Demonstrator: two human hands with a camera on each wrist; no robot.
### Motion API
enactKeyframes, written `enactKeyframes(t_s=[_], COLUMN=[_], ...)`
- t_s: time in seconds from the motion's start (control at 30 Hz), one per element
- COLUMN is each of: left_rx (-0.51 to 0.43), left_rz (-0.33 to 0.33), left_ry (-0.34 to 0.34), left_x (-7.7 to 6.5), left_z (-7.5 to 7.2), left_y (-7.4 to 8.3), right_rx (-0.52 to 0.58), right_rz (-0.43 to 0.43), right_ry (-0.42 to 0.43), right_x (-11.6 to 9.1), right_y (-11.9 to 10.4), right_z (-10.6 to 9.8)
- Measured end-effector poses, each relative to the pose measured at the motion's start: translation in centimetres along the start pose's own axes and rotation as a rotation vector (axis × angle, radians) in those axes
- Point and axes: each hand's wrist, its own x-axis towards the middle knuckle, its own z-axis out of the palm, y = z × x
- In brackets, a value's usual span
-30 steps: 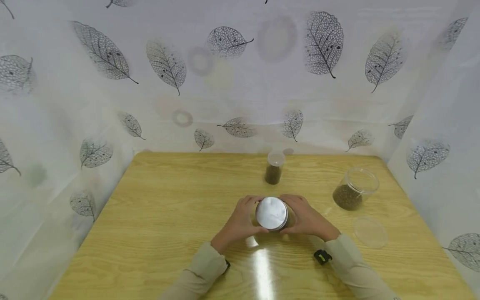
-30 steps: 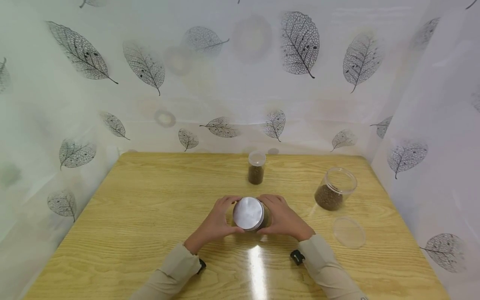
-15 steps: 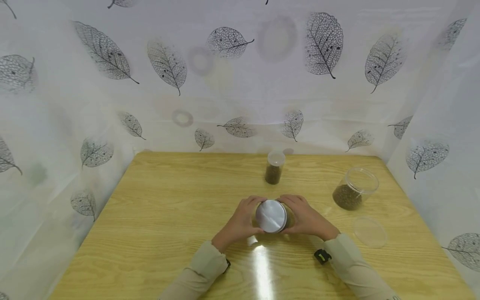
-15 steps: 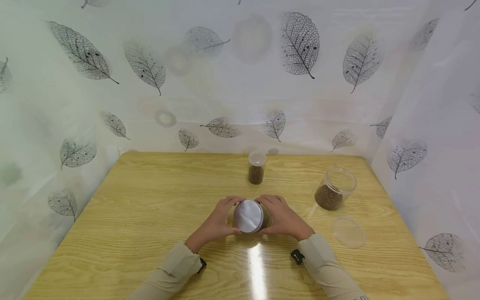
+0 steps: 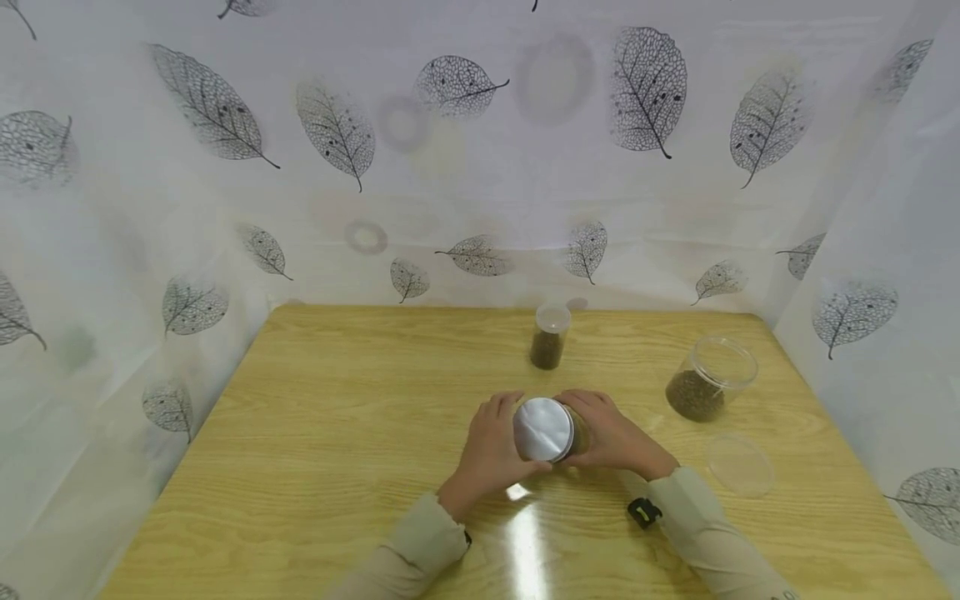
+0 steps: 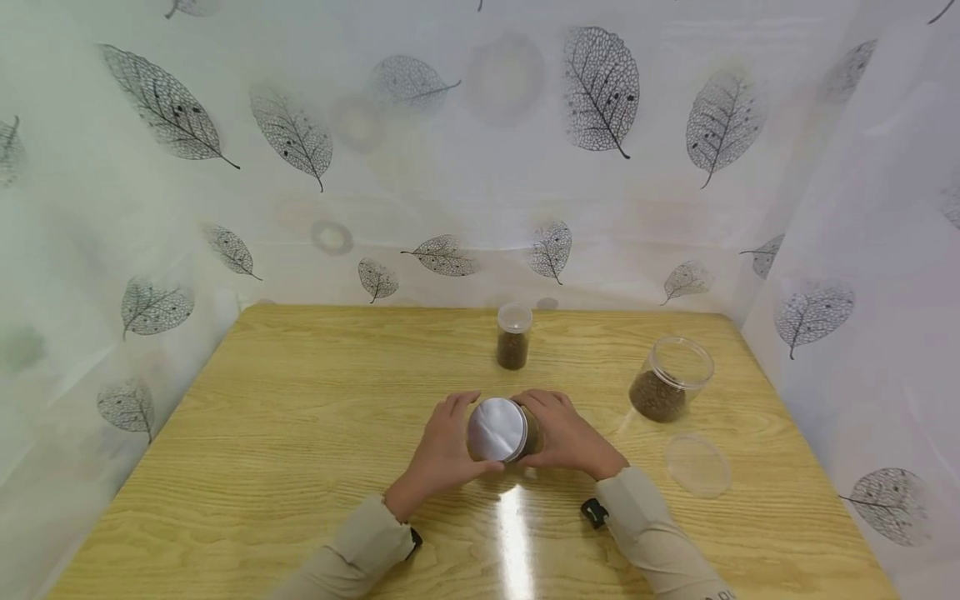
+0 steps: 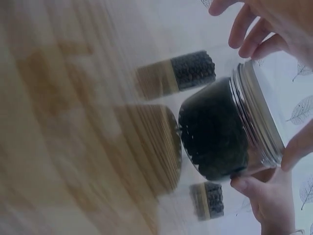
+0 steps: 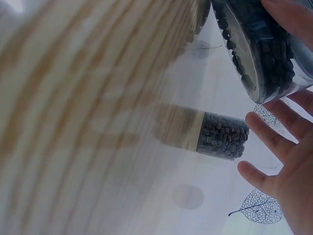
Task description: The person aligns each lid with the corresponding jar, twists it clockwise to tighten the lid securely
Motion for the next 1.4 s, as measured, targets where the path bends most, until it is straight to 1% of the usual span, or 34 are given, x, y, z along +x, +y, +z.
enactKeyframes(t_s=[0.1,0.23,0.33,0.47,0.57,0.7,0.77,0.83,0.9,0.93,1.0,1.13,1.2,1.27,1.4], left_rx=[0.035,0.058,0.05,0.006,-0.028,-0.092,-0.117,-0.119,-0.108,-0.103,-0.11,-0.189,-0.224,-0.239,-0.269], left_rz=[-0.019,-0.039,-0.027,0.026,0.066,0.079,0.077,0.072,0.057,0.038,-0.02,-0.151,-0.191,-0.204,-0.198], left_ry=[0.034,0.038,0.044,0.043,-0.011,-0.119,-0.149,-0.153,-0.14,-0.133,-0.114,-0.074,-0.058,-0.053,-0.044], left_x=[-0.1,-0.2,-0.3,0.0,0.4,0.9,1.0,0.9,0.7,0.5,0.1,-0.6,-0.8,-0.9,-0.8], left_z=[0.2,0.4,0.4,0.2,0.0,-0.3,-0.4,-0.5,-0.5,-0.4,-0.3,0.0,0.2,0.4,0.7], left_y=[0.4,0.6,0.6,0.3,-0.3,-1.1,-1.3,-1.4,-1.2,-1.1,-0.8,-0.2,0.0,0.1,0.1], right_rx=[-0.005,0.002,0.016,0.014,0.01,0.01,0.01,0.021,0.027,0.033,0.037,0.039,0.042,0.039,0.029], right_rz=[-0.002,0.006,0.021,0.02,0.011,0.023,0.025,0.034,0.031,0.028,0.03,0.042,0.044,0.033,0.005], right_ry=[0.006,0.002,-0.009,-0.011,-0.008,-0.023,-0.028,-0.035,-0.034,-0.032,-0.033,-0.032,-0.028,-0.018,0.003], right_x=[0.0,-0.1,-0.1,-0.1,-0.1,-0.2,-0.2,-0.2,-0.2,-0.2,-0.2,-0.2,-0.1,-0.1,0.0], right_y=[0.0,0.0,0.0,0.0,0.0,0.0,0.0,0.0,0.0,0.0,0.1,0.0,0.0,0.0,0.1], right_z=[0.0,0.1,0.1,0.0,0.0,0.0,0.0,0.1,0.1,0.1,0.1,0.1,0.0,0.1,0.2])
